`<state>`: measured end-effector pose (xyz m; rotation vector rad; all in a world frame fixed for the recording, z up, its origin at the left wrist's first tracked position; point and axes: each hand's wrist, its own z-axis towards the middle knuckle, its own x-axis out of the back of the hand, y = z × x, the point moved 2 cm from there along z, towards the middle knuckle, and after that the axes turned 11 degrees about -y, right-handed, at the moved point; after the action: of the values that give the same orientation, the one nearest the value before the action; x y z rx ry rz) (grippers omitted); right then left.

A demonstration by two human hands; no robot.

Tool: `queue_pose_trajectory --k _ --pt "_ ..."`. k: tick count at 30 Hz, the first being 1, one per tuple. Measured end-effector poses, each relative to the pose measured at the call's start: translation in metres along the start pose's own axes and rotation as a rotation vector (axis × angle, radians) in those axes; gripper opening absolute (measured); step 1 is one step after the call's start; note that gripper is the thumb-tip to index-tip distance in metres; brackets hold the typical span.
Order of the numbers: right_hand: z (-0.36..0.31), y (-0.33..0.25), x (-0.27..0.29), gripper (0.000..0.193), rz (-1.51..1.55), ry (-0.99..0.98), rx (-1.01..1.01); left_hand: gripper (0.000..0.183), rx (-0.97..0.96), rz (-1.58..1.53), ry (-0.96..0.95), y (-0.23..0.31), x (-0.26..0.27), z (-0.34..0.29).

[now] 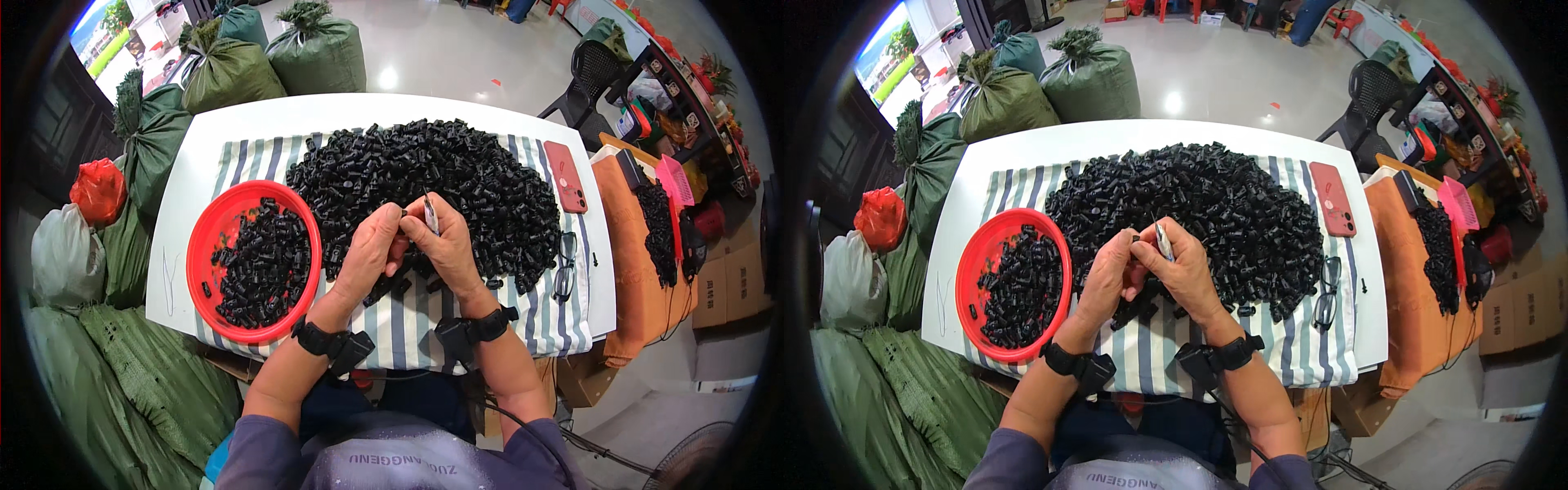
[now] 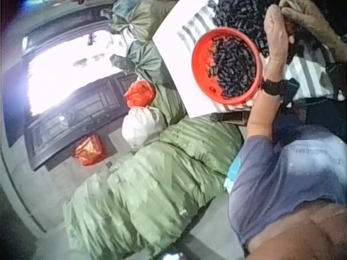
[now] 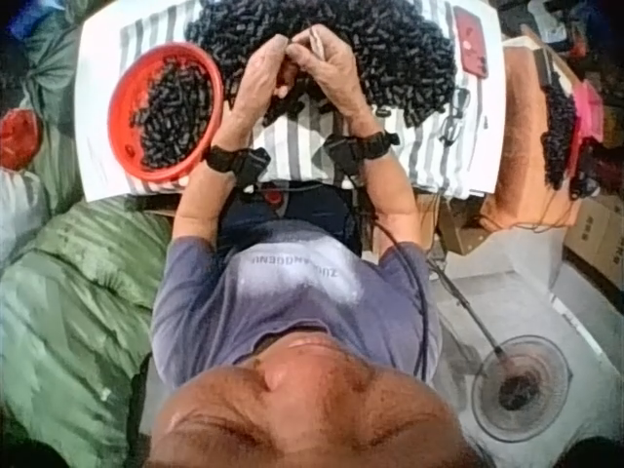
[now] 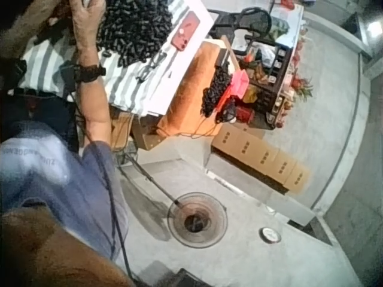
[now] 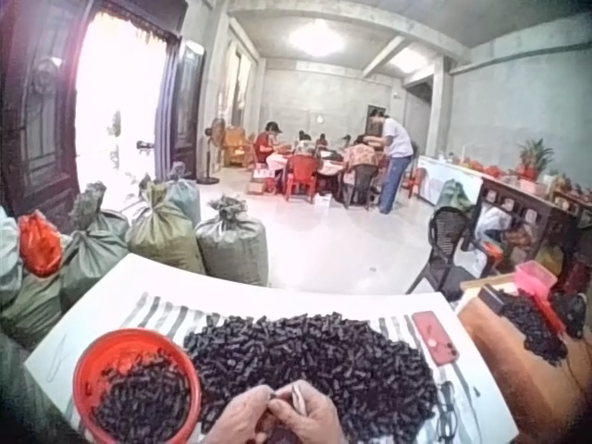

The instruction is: Sort small black plastic shoe components from a pile into a red bowl.

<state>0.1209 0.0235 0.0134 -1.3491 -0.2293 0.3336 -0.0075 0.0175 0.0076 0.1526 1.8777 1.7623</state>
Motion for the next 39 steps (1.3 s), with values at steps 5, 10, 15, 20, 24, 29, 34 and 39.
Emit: queue_pose_trajectory --k 5,10,15,20,24,29,34,39 --pt "0.001 0.002 0.0 0.015 -0.056 0.015 -0.029 0.043 0.045 -0.111 -0.035 -0.005 0.002 0.001" --pt "0.002 0.005 -0.004 0.016 0.0 0.044 -0.022 0.04 0.048 -0.284 -0.031 -0.014 0.003 0.0" --pt "0.002 0.005 -0.003 0.016 0.007 0.052 -0.004 0.039 0.052 -0.348 -0.016 -0.008 -0.004 0.0" --pt "0.001 0.008 -0.002 0.017 0.025 0.044 -0.01 0.046 0.063 -0.326 -0.045 -0.011 -0.005 0.0" --pt "0.003 0.007 -0.006 0.017 -0.083 0.06 0.063 0.046 0.05 -0.307 -0.102 -0.011 0.002 -0.002" --pt "0.0 0.005 -0.001 0.017 -0.036 0.069 -0.012 0.045 0.106 -0.403 -0.005 -0.012 -0.005 0.0" --pt "0.002 0.005 -0.001 0.018 -0.135 0.063 0.011 0.042 0.097 -0.375 -0.008 -0.012 -0.003 0.0" --pt "0.001 0.002 -0.002 0.02 0.122 0.049 -0.053 0.036 0.038 -0.416 -0.036 -0.013 0.002 0.003"
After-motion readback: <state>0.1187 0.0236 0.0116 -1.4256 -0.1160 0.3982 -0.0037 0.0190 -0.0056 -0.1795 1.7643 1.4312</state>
